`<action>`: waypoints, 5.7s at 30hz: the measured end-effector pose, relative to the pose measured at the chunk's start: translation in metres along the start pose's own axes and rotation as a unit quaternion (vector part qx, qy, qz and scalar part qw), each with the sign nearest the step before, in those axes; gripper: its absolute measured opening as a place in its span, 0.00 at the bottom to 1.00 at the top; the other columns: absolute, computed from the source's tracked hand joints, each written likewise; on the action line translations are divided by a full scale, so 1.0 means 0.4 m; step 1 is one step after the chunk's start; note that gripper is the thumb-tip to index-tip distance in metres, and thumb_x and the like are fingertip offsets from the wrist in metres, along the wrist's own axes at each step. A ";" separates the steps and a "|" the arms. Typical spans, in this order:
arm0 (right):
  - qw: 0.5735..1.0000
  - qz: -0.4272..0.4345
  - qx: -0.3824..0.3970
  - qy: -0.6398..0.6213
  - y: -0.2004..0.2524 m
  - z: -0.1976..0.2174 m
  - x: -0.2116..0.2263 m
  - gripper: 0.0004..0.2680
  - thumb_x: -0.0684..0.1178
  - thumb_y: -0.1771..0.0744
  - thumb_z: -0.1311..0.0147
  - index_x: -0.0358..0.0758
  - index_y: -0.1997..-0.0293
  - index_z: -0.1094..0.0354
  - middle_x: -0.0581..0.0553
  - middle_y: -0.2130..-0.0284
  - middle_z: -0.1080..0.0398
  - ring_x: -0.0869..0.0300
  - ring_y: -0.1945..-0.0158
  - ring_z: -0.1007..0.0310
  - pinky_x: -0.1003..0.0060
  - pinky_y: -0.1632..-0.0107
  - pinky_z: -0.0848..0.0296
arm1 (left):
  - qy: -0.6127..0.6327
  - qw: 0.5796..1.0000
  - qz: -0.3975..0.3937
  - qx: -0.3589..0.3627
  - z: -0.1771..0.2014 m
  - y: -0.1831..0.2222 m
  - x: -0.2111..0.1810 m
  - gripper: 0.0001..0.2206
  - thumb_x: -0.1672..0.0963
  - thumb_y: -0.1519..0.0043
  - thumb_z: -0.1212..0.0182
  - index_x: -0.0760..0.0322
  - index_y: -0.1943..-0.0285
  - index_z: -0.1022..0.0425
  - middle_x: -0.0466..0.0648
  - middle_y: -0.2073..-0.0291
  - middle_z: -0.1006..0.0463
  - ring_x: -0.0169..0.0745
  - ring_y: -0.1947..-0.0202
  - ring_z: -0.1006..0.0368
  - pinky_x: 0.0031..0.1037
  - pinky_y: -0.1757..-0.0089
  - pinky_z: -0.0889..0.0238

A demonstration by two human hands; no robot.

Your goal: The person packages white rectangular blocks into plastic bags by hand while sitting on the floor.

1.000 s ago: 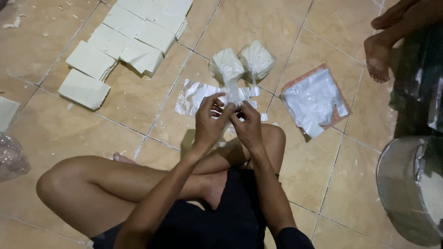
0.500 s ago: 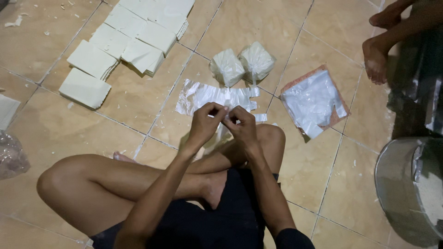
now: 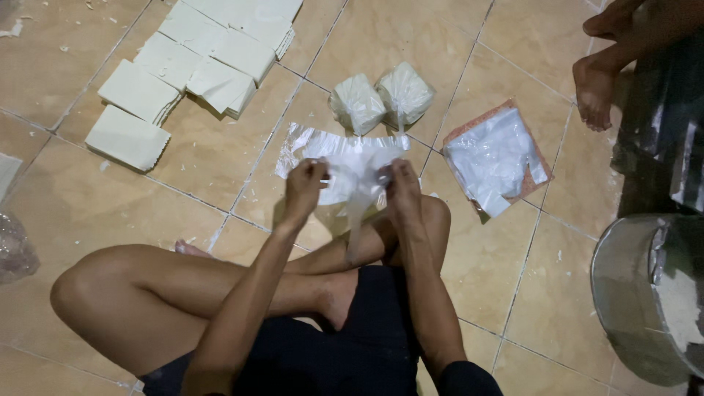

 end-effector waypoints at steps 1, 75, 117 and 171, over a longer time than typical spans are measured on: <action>0.998 0.015 -0.027 -0.062 0.001 0.004 0.027 0.06 0.48 0.35 0.58 0.46 0.75 0.42 0.52 0.78 0.36 0.68 0.70 0.38 0.77 0.65 0.40 | -0.111 0.992 0.042 -0.046 0.031 0.009 -0.010 0.10 0.52 0.42 0.51 0.62 0.64 0.29 0.50 0.73 0.26 0.36 0.70 0.29 0.24 0.68 0.33; 0.962 0.068 0.111 0.239 0.148 -0.173 -0.007 0.14 0.55 0.33 0.67 0.37 0.73 0.43 0.45 0.81 0.43 0.60 0.71 0.43 0.63 0.63 0.42 | -0.222 0.944 -0.202 0.136 0.000 0.154 -0.074 0.11 0.56 0.40 0.54 0.66 0.74 0.38 0.54 0.85 0.37 0.43 0.82 0.39 0.31 0.75 0.43; 0.993 0.045 0.102 0.047 0.093 -0.143 -0.021 0.04 0.41 0.36 0.53 0.35 0.73 0.39 0.48 0.84 0.43 0.67 0.84 0.46 0.75 0.82 0.42 | -0.033 0.989 -0.127 -0.074 0.121 0.137 -0.090 0.04 0.58 0.44 0.43 0.65 0.68 0.31 0.44 0.76 0.29 0.28 0.75 0.35 0.16 0.72 0.39; 0.992 -0.059 0.097 -0.044 -0.046 -0.322 -0.083 0.09 0.53 0.34 0.65 0.39 0.61 0.46 0.34 0.70 0.32 0.49 0.69 0.27 0.55 0.63 0.24 | -0.473 0.881 -0.014 -0.014 0.237 0.092 -0.159 0.24 0.52 0.39 0.64 0.70 0.36 0.54 0.63 0.59 0.28 0.63 0.59 0.31 0.52 0.59 0.41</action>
Point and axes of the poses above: each hand's wrist, its own y-axis away from the middle knuckle, its own z-axis out of the back of the hand, x = y × z, the point moved 6 cm from there along -y, towards the middle knuckle
